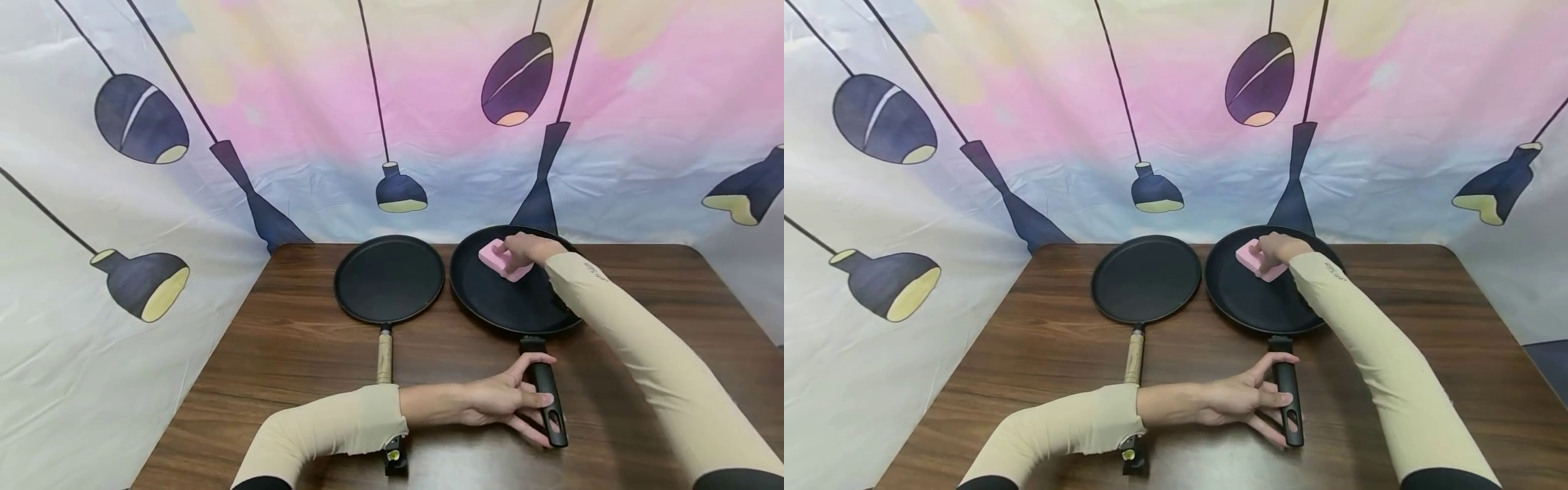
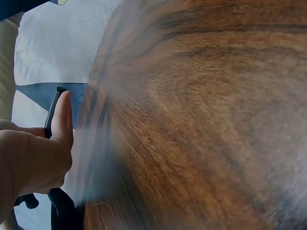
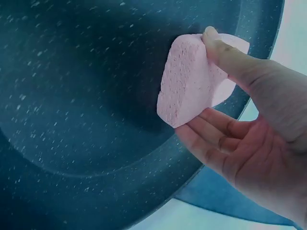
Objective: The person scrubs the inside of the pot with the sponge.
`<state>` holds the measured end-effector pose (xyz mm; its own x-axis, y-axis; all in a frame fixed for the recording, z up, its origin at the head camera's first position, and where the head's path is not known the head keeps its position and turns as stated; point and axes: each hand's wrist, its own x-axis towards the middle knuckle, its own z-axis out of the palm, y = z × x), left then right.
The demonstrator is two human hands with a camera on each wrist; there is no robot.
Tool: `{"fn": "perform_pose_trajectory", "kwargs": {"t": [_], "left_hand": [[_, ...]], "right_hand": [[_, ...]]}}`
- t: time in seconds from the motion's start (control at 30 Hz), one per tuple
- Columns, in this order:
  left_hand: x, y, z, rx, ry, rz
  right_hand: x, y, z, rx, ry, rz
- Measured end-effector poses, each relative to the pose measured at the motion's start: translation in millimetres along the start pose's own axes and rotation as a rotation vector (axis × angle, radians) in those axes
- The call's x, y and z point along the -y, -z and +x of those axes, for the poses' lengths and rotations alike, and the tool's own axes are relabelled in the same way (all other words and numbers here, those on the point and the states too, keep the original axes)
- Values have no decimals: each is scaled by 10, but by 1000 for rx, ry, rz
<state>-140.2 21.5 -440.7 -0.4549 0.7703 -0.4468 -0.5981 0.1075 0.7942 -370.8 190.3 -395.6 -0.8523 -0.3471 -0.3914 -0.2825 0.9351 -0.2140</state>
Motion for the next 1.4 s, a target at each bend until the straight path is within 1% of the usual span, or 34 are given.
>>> {"fn": "perform_pose_trajectory", "kwargs": {"t": [0.1, 0.23, 0.5, 0.77, 0.97, 1.13, 1.3, 1.4], "left_hand": [[-19, 4, -1, 11, 6, 0], [-48, 13, -5, 25, 16, -2], [-48, 15, 8, 24, 20, 3], [-32, 16, 8, 9, 18, -1], [-50, 3, 26, 2, 13, -2], [-59, 1, 25, -3, 15, -10], [-59, 3, 15, 8, 21, -21], [-56, 5, 7, 23, 22, -19]], "right_hand": [[40, -6, 31, 6, -3, -17], [131, -49, 7, -14, 28, -64], [374, -196, -150, -33, 164, -177], [414, -322, -410, -34, 252, -250], [386, -350, -579, -49, 293, -274], [341, -383, -639, -53, 319, -251], [295, -389, -617, -89, 336, -195], [275, -368, -546, -118, 343, -200]]}}
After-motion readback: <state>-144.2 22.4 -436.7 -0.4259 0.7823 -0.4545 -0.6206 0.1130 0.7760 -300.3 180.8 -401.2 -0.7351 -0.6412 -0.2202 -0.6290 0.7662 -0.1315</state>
